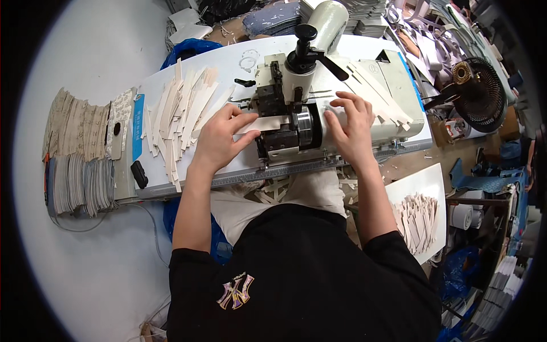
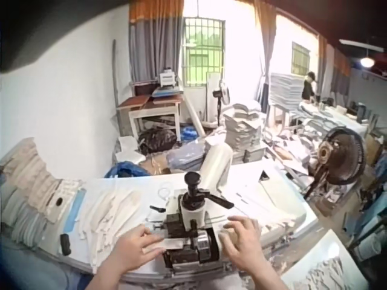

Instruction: Operating an industrial machine to process and trim white material straps.

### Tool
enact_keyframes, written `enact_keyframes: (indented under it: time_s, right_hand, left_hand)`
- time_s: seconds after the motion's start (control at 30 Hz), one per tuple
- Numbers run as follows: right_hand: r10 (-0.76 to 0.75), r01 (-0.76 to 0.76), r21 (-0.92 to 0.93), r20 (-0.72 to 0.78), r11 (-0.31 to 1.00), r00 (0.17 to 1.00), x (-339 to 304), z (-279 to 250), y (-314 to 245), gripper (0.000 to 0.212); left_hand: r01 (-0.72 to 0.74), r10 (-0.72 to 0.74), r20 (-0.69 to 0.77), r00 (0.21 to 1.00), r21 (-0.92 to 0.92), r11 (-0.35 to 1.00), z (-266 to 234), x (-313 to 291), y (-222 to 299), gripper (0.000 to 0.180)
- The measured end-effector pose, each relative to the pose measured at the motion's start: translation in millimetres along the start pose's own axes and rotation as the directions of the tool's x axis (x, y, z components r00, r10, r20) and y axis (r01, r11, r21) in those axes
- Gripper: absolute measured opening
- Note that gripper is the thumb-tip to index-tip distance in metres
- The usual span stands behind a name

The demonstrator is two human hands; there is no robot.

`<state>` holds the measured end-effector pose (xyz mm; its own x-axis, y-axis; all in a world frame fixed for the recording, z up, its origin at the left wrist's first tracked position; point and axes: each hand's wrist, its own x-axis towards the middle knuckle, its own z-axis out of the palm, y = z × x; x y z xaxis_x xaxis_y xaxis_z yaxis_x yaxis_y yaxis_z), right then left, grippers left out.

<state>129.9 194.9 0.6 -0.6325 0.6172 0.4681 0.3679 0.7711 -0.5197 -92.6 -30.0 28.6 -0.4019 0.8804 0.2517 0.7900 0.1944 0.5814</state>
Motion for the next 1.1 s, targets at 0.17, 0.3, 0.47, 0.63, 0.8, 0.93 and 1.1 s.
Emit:
enact_keyframes:
  time_s: [0.17,0.3,0.47,0.63,0.8,0.93,1.1]
  right_hand:
    - [-0.049,0.045,0.044,0.098,0.998,0.994,3,16,-21,0.024]
    - [-0.019,0.019,-0.003,0.022,1.000,1.000,11,7,1,0.017]
    - [0.170,-0.174,0.006,-0.249,0.985,0.953,11,-32,49,0.015]
    - [0.279,-0.308,0.019,-0.480,0.951,0.831,8,-46,97,0.019]
    - [0.428,-0.500,0.032,-0.564,0.866,0.706,12,-38,98,0.025]
    - [0.456,-0.540,0.004,-0.541,0.842,0.706,4,-35,105,0.027]
    - [0.561,-0.537,0.226,-0.554,0.813,0.616,8,-40,139,0.028]
  left_hand:
    - [-0.151,0.153,-0.016,0.988,0.095,0.984,34,20,7,0.033]
    - [-0.139,0.146,-0.084,0.986,0.079,0.987,47,26,8,0.033]
    - [-0.125,0.135,-0.156,0.979,0.070,0.990,50,17,6,0.030]
    - [0.064,-0.073,-0.239,0.968,-0.048,0.997,48,4,-15,0.032]
    - [0.444,-0.311,-0.343,0.886,0.440,0.781,47,-52,-107,0.040]
    - [0.554,-0.487,-0.265,0.832,0.354,0.753,47,-70,-122,0.044]
    - [0.551,-0.488,-0.263,0.832,0.308,0.775,45,-71,-127,0.042]
